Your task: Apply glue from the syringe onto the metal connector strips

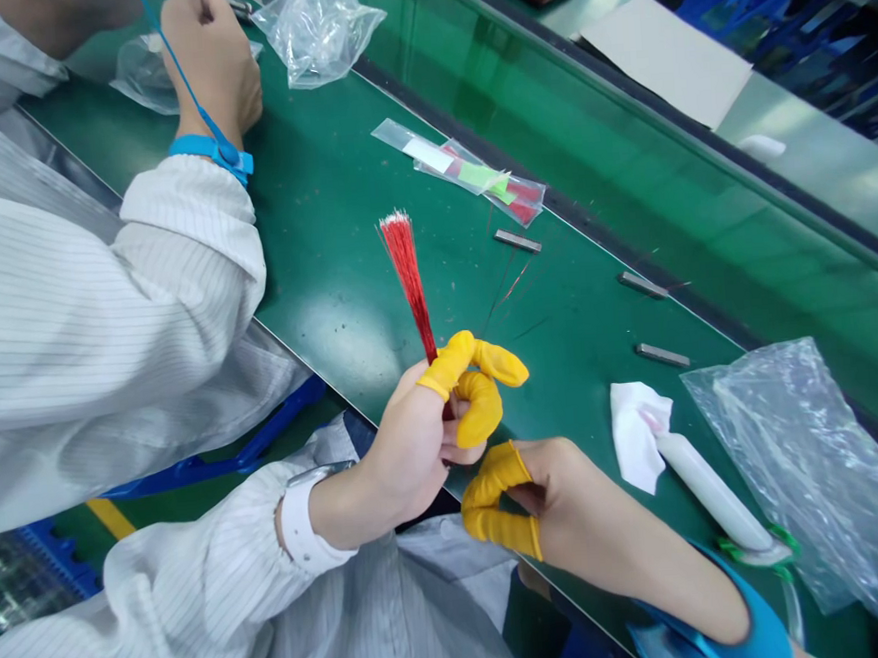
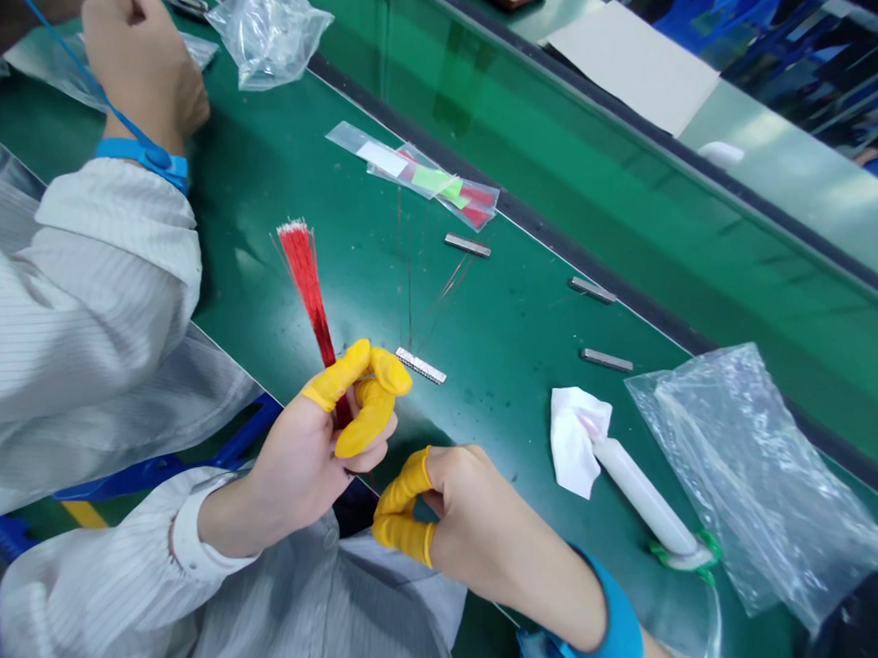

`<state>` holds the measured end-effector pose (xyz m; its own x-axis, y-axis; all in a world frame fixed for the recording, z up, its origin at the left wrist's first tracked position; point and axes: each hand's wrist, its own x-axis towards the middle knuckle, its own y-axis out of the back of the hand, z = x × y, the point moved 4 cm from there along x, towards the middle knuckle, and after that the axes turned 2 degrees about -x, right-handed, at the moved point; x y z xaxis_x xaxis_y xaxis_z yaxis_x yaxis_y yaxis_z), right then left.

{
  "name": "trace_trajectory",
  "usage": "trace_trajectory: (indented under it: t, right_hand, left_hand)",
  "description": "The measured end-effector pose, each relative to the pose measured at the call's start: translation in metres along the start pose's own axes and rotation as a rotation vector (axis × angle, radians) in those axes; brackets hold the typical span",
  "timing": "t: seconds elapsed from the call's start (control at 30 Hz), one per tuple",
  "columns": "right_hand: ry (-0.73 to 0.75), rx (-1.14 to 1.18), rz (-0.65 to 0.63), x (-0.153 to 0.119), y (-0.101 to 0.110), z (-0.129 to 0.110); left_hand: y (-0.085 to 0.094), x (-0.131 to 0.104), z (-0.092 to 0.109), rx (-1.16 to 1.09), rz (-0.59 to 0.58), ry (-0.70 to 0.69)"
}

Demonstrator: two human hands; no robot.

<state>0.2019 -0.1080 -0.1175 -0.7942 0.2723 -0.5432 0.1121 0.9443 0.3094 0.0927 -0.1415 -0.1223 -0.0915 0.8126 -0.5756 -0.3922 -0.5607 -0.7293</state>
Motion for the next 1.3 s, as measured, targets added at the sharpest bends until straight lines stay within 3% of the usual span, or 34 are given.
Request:
trace_trajectory:
  t: [0.2, 0.33, 0.4, 0.5, 0.53, 0.57, 0.67, 0.73, 0.9, 1.3]
  right_hand:
    - [-0.089, -0.069, -0.095, -0.006, -0.007, 0.003]
    - [-0.223, -0.146, -0.275, -0.029, -0.032, 0.028]
    - [-0.307, -0.203, -0.256, -0.046, -0.035, 0.045]
    - [-0.204, 0.017, -0.27, -0.059, -0.031, 0.054]
    - [-0.121, 0.156, -0.194, -0.058, -0.023, 0.052]
    - [-0.028, 0.286, -0.039, -0.053, -0.011, 0.05]
    - [0.211, 0.422, 0.702, -0.035, 0.031, 0.046]
    - [0.274, 0.346, 0.987, -0.017, 0.043, 0.046]
    - [0.3, 0.151, 1.056, 0.025, 0.04, 0.046]
    - [0.225, 0.039, 1.089, 0.024, 0.042, 0.053]
  left_hand:
    - [0.0, 0.003, 0.007, 0.018, 0.024, -0.01]
    - [-0.008, 0.001, 0.035, 0.04, -0.041, -0.135]
    - [-0.01, -0.001, 0.053, 0.062, -0.05, -0.224]
    - [-0.008, 0.0, 0.065, 0.099, -0.06, -0.273]
    - [-0.005, 0.001, 0.065, 0.101, -0.068, -0.27]
    - [-0.002, 0.003, 0.063, 0.096, -0.073, -0.26]
    - [0.01, 0.007, 0.051, 0.069, -0.088, -0.212]
    - [0.019, 0.009, 0.042, 0.05, -0.098, -0.191]
    - [0.035, 0.011, 0.036, 0.023, -0.137, -0.204]
    - [0.046, 0.02, 0.033, -0.006, -0.149, -0.162]
